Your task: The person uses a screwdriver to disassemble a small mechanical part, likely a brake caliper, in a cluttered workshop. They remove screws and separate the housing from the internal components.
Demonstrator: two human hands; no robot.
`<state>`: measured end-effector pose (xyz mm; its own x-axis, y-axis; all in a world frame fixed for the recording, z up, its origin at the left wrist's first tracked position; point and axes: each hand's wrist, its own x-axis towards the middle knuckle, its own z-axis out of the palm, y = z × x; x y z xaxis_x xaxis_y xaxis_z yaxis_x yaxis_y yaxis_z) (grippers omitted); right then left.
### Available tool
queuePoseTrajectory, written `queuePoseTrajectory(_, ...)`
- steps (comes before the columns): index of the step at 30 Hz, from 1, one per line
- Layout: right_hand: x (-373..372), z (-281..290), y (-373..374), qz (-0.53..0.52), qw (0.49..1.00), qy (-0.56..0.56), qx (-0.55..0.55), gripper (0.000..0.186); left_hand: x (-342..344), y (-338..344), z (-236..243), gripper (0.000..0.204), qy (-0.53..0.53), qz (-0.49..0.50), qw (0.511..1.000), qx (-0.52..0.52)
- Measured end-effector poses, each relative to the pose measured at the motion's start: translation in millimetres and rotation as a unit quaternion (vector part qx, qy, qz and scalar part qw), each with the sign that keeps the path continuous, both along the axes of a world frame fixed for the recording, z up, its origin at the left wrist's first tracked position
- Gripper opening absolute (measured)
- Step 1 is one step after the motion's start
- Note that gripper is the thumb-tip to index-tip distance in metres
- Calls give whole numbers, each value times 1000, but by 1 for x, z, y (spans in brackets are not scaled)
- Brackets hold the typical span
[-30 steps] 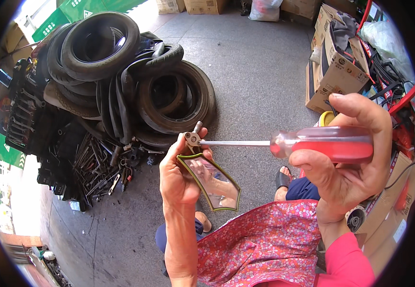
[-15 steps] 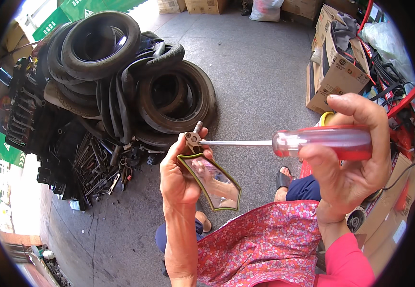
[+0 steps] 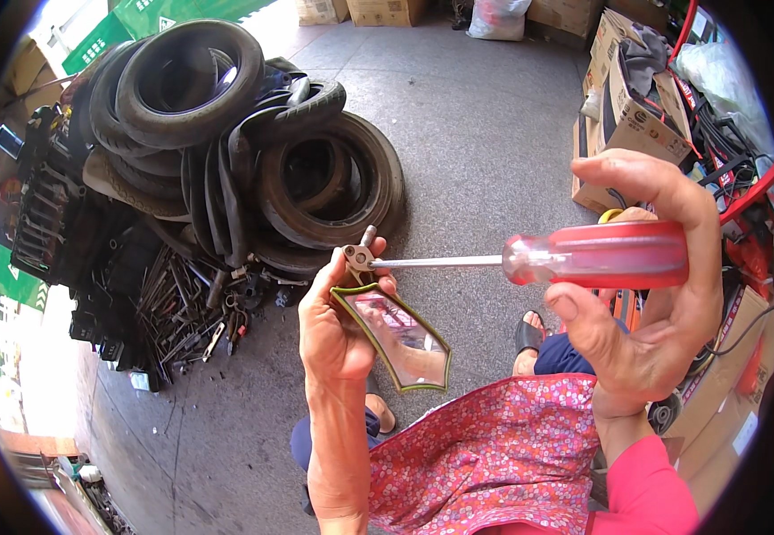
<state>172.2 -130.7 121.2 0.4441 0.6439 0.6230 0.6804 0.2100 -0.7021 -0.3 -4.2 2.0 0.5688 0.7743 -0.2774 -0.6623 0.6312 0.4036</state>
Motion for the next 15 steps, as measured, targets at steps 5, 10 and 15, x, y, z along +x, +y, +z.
queuePoseTrajectory(5, 7, -4, -4, -2, 999, -35, 18, 70, 5, 1, 1, 35, 4, -5, 1000, -5)
queuePoseTrajectory(10, 6, 1, -2, -38, 998, -25, -40, 68, 5, 2, 3, 36, 11, -3, 1000, -2)
queuePoseTrajectory(15, 15, -10, 1, 12, 993, -117, -15, 58, 1, -1, -8, 40, 25, 33, 999, -10)
